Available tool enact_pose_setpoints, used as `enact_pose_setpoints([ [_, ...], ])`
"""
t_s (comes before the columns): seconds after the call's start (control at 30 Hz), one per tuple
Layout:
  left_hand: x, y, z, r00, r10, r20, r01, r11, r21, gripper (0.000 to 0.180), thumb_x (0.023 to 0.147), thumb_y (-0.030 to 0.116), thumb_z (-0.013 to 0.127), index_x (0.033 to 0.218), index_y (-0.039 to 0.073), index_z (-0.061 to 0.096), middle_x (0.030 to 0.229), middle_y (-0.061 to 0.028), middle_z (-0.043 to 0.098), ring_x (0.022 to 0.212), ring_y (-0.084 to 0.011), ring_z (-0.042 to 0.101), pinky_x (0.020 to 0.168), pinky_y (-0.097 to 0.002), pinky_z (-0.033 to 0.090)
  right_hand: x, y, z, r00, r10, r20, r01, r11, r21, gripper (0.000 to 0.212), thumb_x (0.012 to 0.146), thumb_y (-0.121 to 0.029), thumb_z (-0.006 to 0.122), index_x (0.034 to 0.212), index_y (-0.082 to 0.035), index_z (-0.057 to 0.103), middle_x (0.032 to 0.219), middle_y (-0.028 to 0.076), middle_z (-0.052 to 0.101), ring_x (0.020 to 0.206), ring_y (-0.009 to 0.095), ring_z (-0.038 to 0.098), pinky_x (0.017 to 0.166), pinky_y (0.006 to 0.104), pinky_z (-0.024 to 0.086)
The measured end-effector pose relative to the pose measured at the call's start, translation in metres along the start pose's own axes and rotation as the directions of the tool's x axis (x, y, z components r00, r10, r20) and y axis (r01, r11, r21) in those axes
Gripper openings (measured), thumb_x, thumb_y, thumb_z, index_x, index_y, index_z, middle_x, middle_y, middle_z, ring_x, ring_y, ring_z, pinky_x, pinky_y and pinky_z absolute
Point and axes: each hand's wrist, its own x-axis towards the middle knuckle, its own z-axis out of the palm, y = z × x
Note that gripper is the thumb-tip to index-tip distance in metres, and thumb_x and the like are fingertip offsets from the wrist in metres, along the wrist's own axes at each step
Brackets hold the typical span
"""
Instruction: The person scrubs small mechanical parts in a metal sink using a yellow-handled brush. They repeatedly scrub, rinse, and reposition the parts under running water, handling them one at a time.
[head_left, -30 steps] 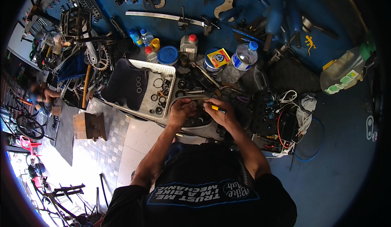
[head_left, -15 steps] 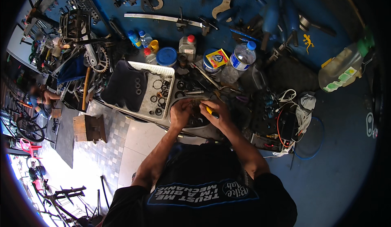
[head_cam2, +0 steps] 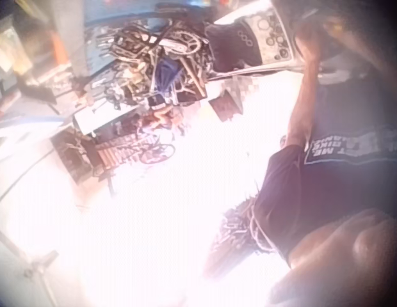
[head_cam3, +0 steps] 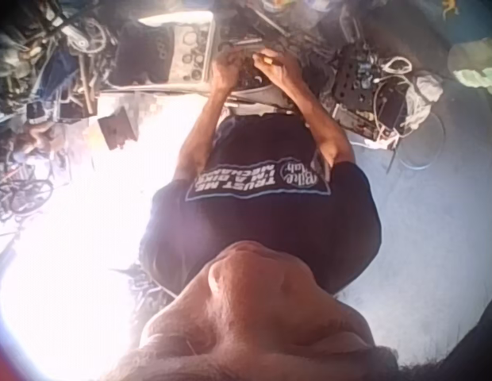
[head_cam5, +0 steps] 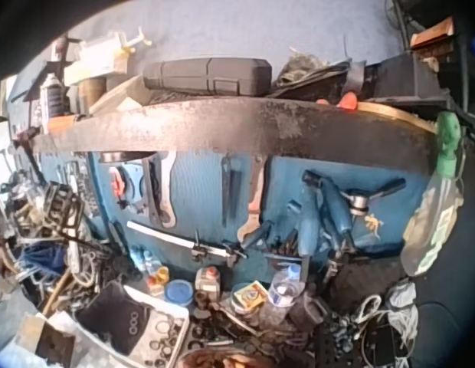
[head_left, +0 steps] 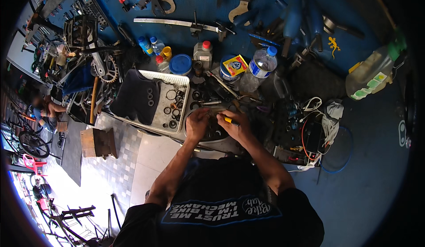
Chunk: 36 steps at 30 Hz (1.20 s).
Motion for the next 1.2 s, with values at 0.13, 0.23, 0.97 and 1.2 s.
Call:
enact_pose_setpoints([
  [0.13,-0.004,0.015,-0.006,0.989,-0.142,0.035,0.146,0.966,-0.215,0.035,0.099,-0.002,0.066,0.134,-0.002,0.071,0.099,-0.0024,0.075,0.081,-0.0089,0.068,0.078,-0.0255,0.059,0.000,0.014,-0.002,0.983,0.177,0.055,-0.172,0.981,-0.092,0.026,0.102,-0.026,0.078,0.119,-0.007,0.080,0.103,0.018,0.081,0.090,0.028,0.081,0.079,0.0381,0.060],
  [0.23,-0.001,0.013,-0.003,0.977,-0.201,0.074,0.214,0.900,-0.381,0.035,0.099,-0.003,0.066,0.134,-0.002,0.071,0.099,-0.0035,0.072,0.090,-0.0139,0.073,0.082,-0.0274,0.062,-0.003,0.044,0.009,0.998,-0.058,-0.023,0.059,0.998,0.013,0.029,0.101,-0.030,0.079,0.118,-0.007,0.079,0.099,0.017,0.080,0.088,0.032,0.079,0.078,0.0402,0.060],
  [0.97,0.002,-0.001,0.001,0.986,-0.143,0.083,0.144,0.989,-0.009,0.036,0.102,0.009,0.072,0.135,-0.005,0.071,0.101,-0.0066,0.079,0.086,-0.0110,0.073,0.073,-0.0279,0.062,0.001,-0.033,-0.016,0.998,-0.049,-0.033,0.053,0.991,0.125,0.017,0.102,-0.021,0.076,0.103,-0.004,0.073,0.086,0.014,0.075,0.076,0.027,0.077,0.068,0.0350,0.056],
  [1.2,-0.001,0.002,0.001,0.992,-0.116,0.052,0.115,0.993,0.014,0.034,0.102,0.008,0.073,0.133,-0.003,0.072,0.098,-0.0044,0.078,0.081,-0.0084,0.069,0.070,-0.0272,0.060,0.000,-0.033,-0.014,0.998,-0.017,-0.056,0.022,0.996,0.089,0.021,0.101,-0.022,0.077,0.091,-0.006,0.068,0.079,0.013,0.072,0.073,0.032,0.074,0.065,0.0365,0.055],
])
